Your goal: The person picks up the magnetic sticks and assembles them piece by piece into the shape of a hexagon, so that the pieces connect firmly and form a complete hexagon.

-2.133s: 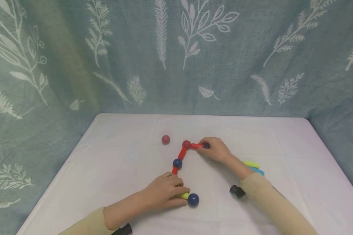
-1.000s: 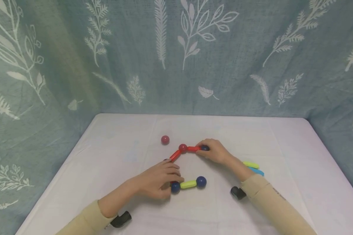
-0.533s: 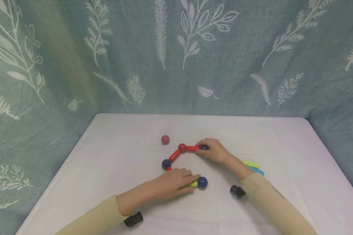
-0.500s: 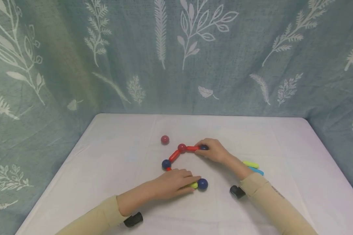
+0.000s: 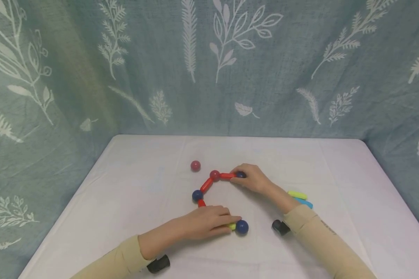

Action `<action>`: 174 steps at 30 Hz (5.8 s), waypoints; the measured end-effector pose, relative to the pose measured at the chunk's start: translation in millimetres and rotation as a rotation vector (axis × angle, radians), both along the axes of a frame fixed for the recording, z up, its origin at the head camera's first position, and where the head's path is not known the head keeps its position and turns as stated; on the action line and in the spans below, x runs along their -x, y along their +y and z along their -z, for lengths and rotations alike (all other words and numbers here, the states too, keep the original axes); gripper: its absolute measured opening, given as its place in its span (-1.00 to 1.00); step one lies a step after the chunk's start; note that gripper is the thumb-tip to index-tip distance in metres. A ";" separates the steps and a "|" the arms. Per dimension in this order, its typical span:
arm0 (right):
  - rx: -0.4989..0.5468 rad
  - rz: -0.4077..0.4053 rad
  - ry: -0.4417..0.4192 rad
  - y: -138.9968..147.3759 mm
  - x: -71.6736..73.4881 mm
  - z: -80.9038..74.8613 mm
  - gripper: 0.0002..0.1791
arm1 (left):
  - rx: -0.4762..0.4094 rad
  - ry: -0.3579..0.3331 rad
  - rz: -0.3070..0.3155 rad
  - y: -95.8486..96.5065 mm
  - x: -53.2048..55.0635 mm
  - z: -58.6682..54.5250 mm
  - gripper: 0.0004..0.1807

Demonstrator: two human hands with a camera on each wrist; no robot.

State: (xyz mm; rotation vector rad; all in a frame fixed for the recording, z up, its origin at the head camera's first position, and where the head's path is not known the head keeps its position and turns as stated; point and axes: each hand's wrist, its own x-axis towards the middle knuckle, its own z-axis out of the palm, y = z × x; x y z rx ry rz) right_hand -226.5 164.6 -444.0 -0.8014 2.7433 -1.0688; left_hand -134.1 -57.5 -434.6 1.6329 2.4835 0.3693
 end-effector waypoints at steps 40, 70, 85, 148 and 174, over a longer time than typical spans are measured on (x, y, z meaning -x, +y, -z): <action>-0.118 0.243 -0.076 133.7 -55.6 -27.5 -0.68 | -0.016 -0.174 -0.415 44.3 103.6 -3.7 -0.52; -0.054 0.269 -0.057 102.2 -52.6 -14.7 -0.69 | -0.071 -0.224 -0.449 39.8 102.6 -4.2 -0.52; -0.003 0.219 -0.097 41.1 -33.5 -1.6 -0.73 | -0.101 -0.210 -0.563 33.2 93.7 -3.2 -0.55; 0.068 0.062 -0.078 -27.6 -18.8 -1.8 -0.79 | -0.216 -0.188 -0.712 -26.1 70.4 -0.7 -0.71; -0.014 -0.177 -0.106 -93.2 53.5 -17.6 -0.54 | -0.329 -0.154 -0.659 -30.1 69.0 6.5 -0.77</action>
